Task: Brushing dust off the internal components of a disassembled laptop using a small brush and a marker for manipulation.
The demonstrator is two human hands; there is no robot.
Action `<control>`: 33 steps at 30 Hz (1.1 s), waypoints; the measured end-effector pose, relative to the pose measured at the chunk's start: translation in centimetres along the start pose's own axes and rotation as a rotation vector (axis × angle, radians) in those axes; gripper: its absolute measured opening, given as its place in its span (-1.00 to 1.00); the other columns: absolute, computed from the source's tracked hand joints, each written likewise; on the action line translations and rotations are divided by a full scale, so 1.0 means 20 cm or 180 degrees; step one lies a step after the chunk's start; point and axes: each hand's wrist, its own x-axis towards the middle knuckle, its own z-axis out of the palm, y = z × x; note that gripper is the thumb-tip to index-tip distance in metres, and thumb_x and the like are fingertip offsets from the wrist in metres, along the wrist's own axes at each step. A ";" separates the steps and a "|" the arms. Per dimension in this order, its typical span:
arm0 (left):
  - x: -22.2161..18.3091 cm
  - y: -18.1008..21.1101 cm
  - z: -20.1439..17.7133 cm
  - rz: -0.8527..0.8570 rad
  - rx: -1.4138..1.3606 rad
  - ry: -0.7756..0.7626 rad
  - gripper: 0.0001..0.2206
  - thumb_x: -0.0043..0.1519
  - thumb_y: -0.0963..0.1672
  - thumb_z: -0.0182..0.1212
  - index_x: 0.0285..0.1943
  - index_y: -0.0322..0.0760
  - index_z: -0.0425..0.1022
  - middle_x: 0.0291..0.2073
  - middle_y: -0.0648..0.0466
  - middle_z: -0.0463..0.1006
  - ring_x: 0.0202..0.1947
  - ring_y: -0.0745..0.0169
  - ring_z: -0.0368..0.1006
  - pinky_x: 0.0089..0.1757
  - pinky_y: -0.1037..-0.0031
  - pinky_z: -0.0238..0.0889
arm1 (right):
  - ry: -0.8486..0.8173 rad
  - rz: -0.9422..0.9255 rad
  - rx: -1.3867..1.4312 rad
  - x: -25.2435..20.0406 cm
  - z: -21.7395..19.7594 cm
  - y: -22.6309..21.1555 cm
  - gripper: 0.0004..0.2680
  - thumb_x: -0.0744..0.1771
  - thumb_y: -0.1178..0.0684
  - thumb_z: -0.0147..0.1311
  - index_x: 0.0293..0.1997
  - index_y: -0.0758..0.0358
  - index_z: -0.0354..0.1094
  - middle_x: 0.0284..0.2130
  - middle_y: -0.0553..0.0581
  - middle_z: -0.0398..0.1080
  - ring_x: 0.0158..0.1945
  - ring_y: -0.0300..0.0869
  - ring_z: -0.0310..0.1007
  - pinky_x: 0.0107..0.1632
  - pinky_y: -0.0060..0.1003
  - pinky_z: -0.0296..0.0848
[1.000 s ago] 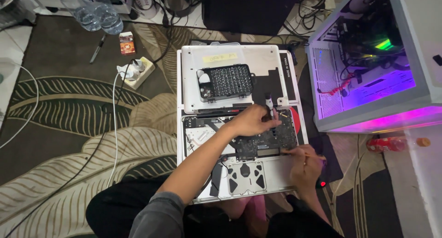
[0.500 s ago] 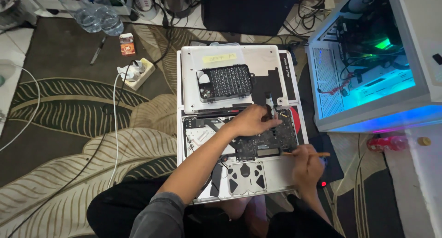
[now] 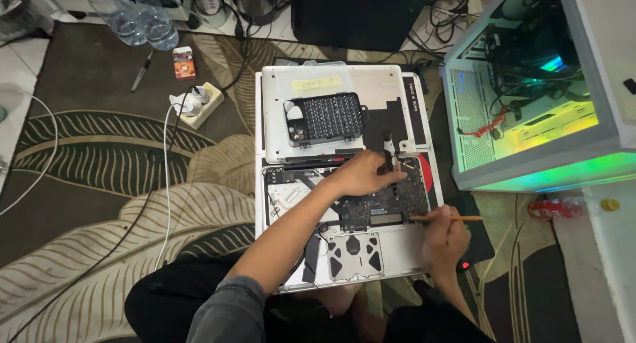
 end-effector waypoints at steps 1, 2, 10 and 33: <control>0.00 0.01 0.00 0.0001 0.0009 0.0003 -0.78 0.22 -0.06 0.23 -0.31 -0.33 0.60 -0.60 -0.03 0.59 -0.46 0.07 0.56 -0.30 0.29 0.43 | 0.0001 -0.0003 0.0009 0.00 0.00 -0.01 -0.64 0.53 -0.06 -0.26 -0.40 0.16 0.39 -0.68 0.18 0.28 -0.52 0.03 0.34 -0.20 -0.15 0.33; 0.00 0.02 0.00 -0.0002 -0.0021 -0.0015 -0.78 0.22 -0.07 0.22 -0.30 -0.33 0.60 -0.59 -0.03 0.60 -0.46 0.07 0.56 -0.30 0.29 0.43 | 0.0076 0.0003 0.0028 0.00 0.00 -0.02 -0.64 0.53 -0.08 -0.25 -0.39 0.15 0.39 -0.68 0.14 0.27 -0.51 -0.01 0.33 -0.19 -0.19 0.32; 0.00 0.02 0.00 -0.0077 -0.0044 -0.0041 -0.79 0.21 -0.05 0.24 -0.27 -0.30 0.61 -0.57 -0.03 0.61 -0.43 0.06 0.57 -0.29 0.29 0.43 | -0.0123 -0.0015 -0.0397 0.00 0.00 -0.07 -0.63 0.52 -0.10 -0.20 -0.43 0.12 0.38 -0.62 0.18 0.38 -0.43 0.16 0.45 -0.18 -0.11 0.37; 0.00 0.08 0.00 -0.0071 0.0188 -0.0028 -0.76 0.18 -0.03 0.25 -0.26 -0.30 0.62 -0.57 -0.03 0.62 -0.40 0.00 0.60 -0.26 0.25 0.45 | -0.0063 -0.0012 -0.0156 0.01 -0.01 -0.03 -0.65 0.51 -0.06 -0.15 -0.45 0.10 0.42 -0.70 0.11 0.33 -0.53 -0.01 0.36 -0.22 -0.21 0.35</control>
